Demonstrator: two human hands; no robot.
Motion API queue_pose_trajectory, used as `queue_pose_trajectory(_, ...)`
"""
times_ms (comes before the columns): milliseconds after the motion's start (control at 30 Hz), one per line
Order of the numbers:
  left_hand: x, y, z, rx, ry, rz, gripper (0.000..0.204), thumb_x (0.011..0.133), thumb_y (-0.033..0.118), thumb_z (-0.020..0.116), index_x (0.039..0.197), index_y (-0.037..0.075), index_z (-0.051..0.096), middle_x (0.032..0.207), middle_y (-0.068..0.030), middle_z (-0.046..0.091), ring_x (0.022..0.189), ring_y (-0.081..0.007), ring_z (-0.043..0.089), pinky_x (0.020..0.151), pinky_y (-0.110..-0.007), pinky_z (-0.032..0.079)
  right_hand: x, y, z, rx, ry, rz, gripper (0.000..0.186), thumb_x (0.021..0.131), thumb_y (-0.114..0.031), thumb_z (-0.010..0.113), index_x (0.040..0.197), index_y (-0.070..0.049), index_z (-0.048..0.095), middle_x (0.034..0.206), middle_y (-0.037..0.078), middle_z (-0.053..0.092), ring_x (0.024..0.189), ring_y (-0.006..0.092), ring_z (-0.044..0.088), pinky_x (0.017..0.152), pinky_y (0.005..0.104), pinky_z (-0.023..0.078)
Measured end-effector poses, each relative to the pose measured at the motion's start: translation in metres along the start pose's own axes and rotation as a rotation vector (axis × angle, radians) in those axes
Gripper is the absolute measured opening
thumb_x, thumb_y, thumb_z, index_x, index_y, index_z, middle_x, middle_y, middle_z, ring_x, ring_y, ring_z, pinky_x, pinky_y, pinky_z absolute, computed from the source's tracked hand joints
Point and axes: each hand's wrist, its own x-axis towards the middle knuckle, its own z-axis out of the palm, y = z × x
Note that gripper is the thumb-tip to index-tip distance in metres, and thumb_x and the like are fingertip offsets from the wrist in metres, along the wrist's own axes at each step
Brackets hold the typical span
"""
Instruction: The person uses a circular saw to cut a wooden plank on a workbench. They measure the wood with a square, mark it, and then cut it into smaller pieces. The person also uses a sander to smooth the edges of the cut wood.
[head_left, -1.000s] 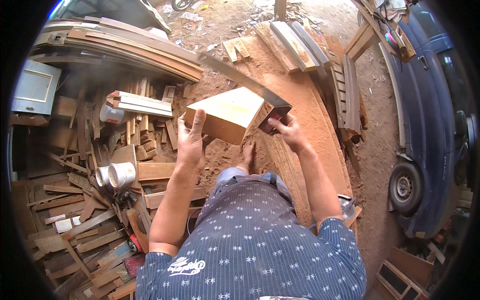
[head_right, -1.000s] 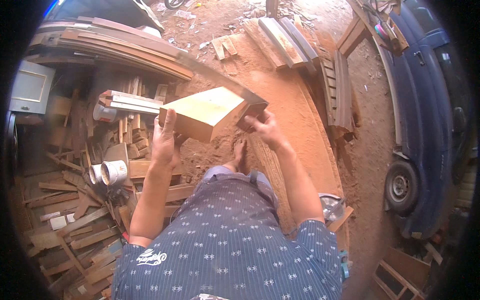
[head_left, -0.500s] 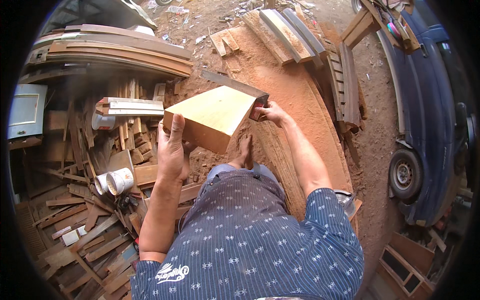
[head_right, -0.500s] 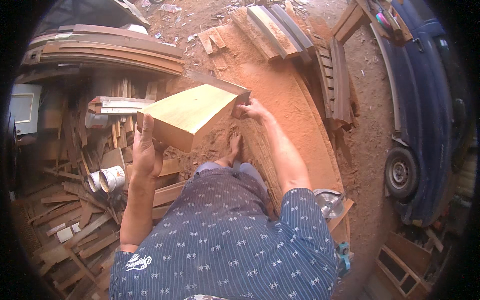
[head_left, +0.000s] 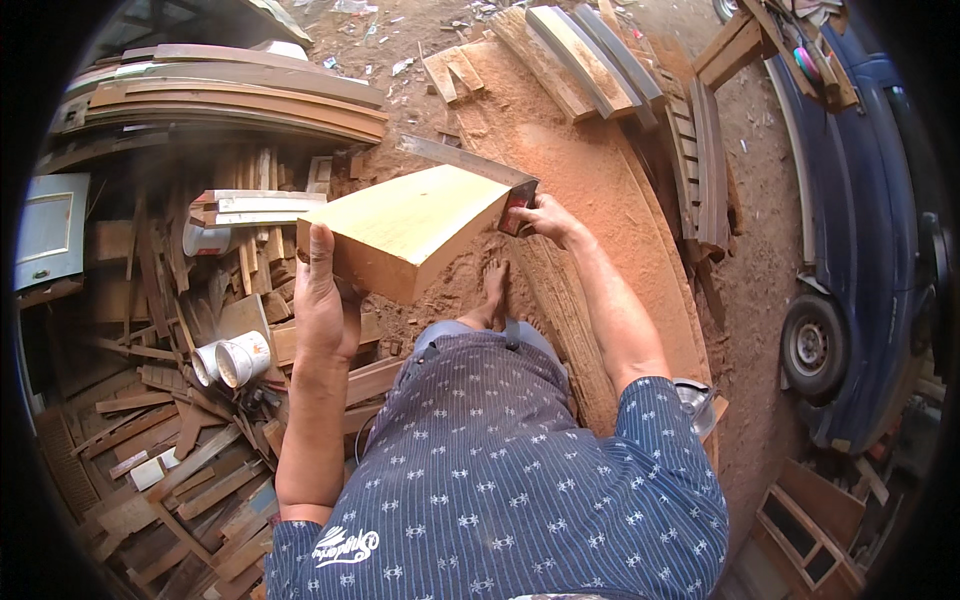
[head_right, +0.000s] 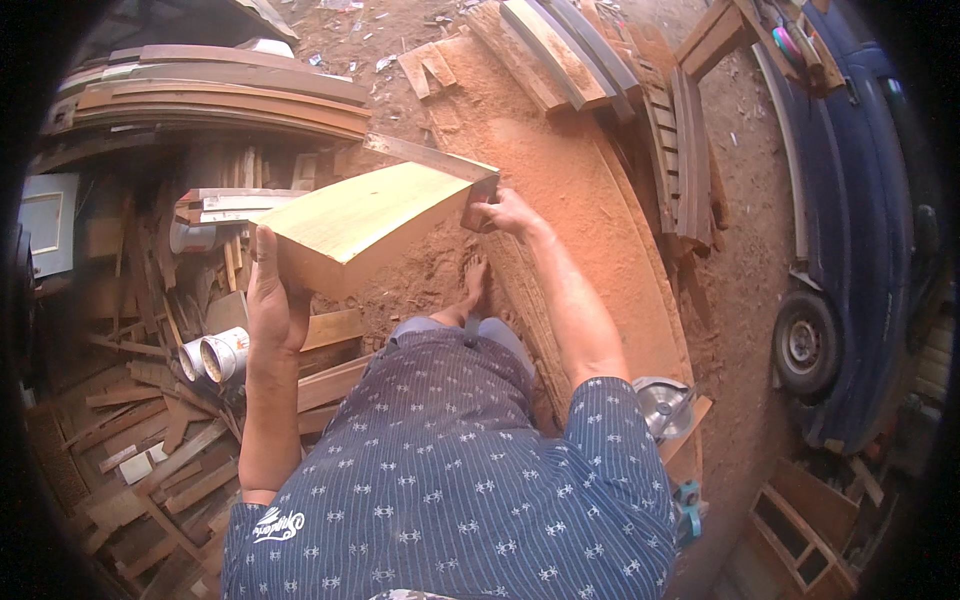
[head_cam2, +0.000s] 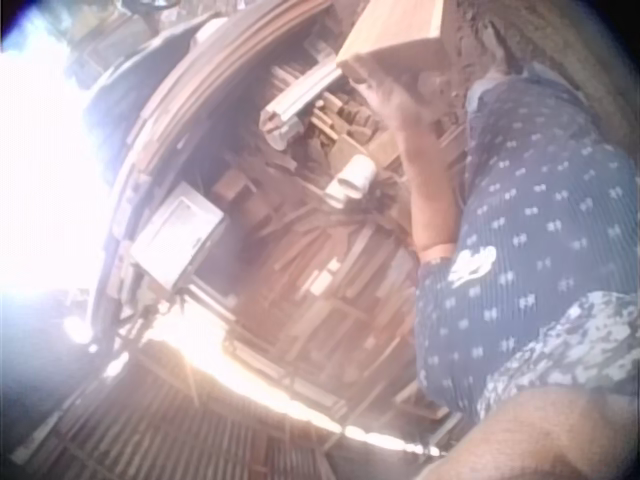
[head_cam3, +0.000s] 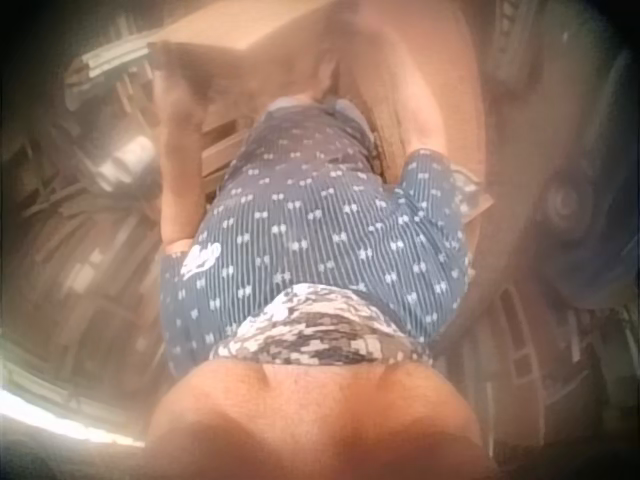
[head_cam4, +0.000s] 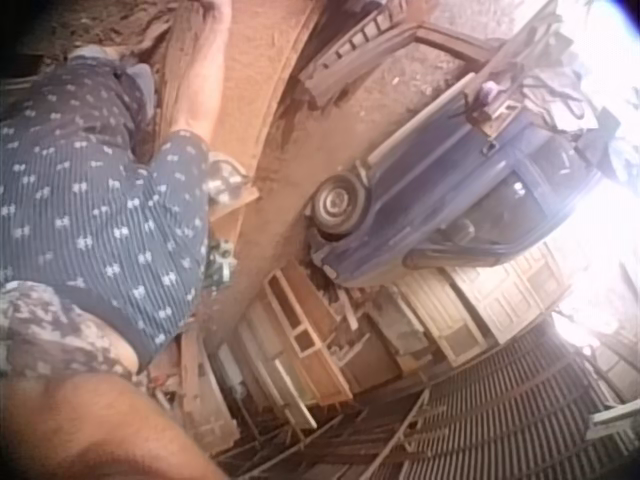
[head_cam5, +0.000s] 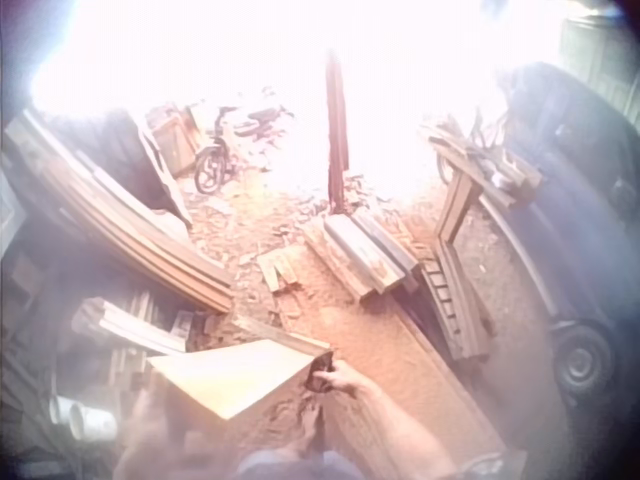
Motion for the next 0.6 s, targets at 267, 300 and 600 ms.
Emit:
queue_pose_trajectory(267,0.004,0.000,-0.003,0.020,-0.019,-0.016,0.065,0.097,0.050,0.058,0.141,0.003,0.043,0.136,-0.0104,0.053,0.128,-0.0236,0.049,0.106,-0.041,0.040,-0.001,-0.002,0.000,-0.004,-0.012,0.013,0.027,0.092,-0.021,0.071,0.113,-0.004,0.067,0.103,0.007,0.071,0.093,0.0168,0.066,0.078,0.0355,0.057)
queue_pose_trajectory(300,0.005,-0.001,-0.006,0.018,-0.018,-0.009,0.065,0.098,0.049,0.058,0.141,0.003,0.043,0.136,-0.0103,0.053,0.128,-0.0234,0.049,0.107,-0.041,0.039,0.000,-0.001,0.001,0.002,-0.012,-0.001,0.027,0.092,-0.021,0.071,0.112,-0.004,0.067,0.103,0.007,0.071,0.093,0.0167,0.066,0.079,0.0356,0.057)
queue_pose_trajectory(600,0.006,0.013,-0.019,0.244,-0.027,0.077,0.068,0.085,0.034,0.070,0.136,-0.003,0.045,0.126,-0.0136,0.055,0.118,-0.0217,0.053,0.104,-0.039,0.041,0.014,0.033,-0.030,0.200,0.221,-0.106,0.025,0.092,-0.020,0.071,0.109,-0.002,0.066,0.096,0.008,0.071,0.081,0.0176,0.068,0.072,0.0329,0.057)
